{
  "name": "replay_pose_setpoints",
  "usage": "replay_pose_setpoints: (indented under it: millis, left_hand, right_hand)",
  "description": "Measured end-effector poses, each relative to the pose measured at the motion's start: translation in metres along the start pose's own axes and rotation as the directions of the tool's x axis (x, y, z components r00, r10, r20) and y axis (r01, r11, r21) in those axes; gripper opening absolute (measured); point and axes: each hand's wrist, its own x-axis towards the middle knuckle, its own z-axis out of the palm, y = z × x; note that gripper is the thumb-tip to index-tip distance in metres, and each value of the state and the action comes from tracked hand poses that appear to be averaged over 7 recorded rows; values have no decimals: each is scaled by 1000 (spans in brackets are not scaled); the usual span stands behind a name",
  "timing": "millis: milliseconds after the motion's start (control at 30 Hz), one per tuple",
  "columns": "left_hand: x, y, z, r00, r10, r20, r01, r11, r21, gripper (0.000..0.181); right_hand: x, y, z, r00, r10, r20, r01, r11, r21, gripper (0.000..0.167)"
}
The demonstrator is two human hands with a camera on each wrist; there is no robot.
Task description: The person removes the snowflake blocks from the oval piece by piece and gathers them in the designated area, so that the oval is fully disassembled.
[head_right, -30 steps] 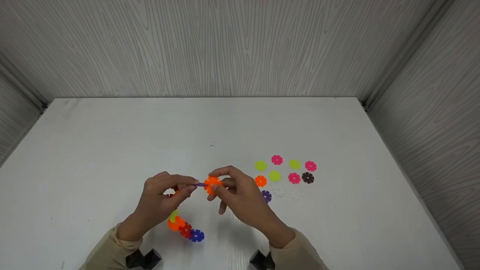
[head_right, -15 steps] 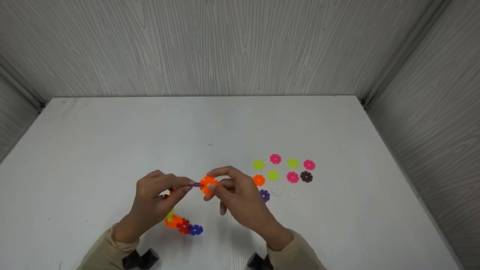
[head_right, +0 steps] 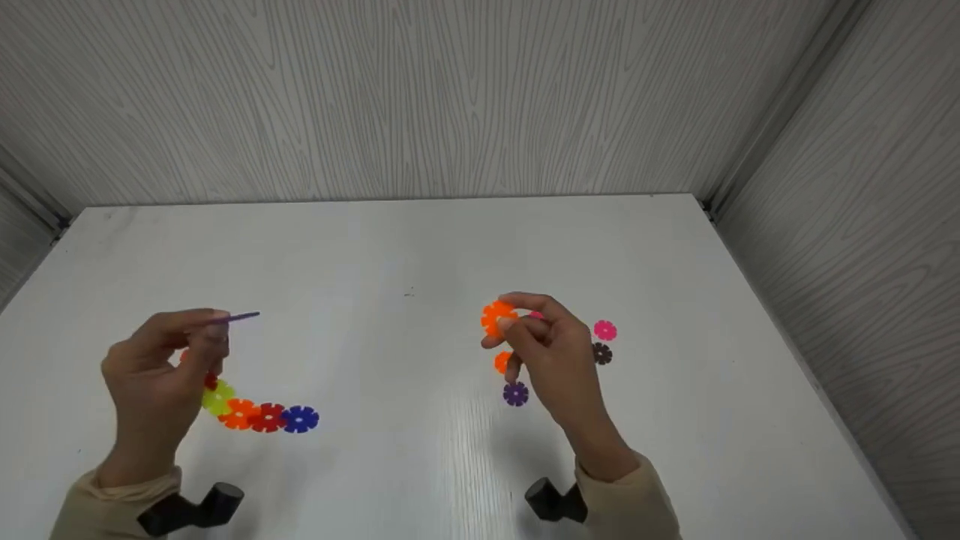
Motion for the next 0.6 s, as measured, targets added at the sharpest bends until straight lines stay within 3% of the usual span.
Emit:
replay_pose_setpoints:
  millis: [100, 167, 433, 600]
  left_hand:
    - [2, 1, -4, 995, -79, 60, 80, 997, -5, 9]
    - [1, 0, 0, 990, -109, 88, 110, 994, -9, 18]
    - [1, -1, 8, 981, -149, 121, 156, 987, -45, 23]
    - [0, 0, 8, 967, -216, 133, 221, 975, -27, 22]
  right_hand:
    - [4, 2, 2, 999, 1, 46, 0, 1000, -15, 27]
    - [4, 3, 1, 999, 1, 47, 0, 1000, -16, 27]
    - [6, 0, -8, 1000, 21, 18, -20, 1000, -24, 26]
    - [9, 1, -14, 999, 31, 18, -30, 998, -48, 28]
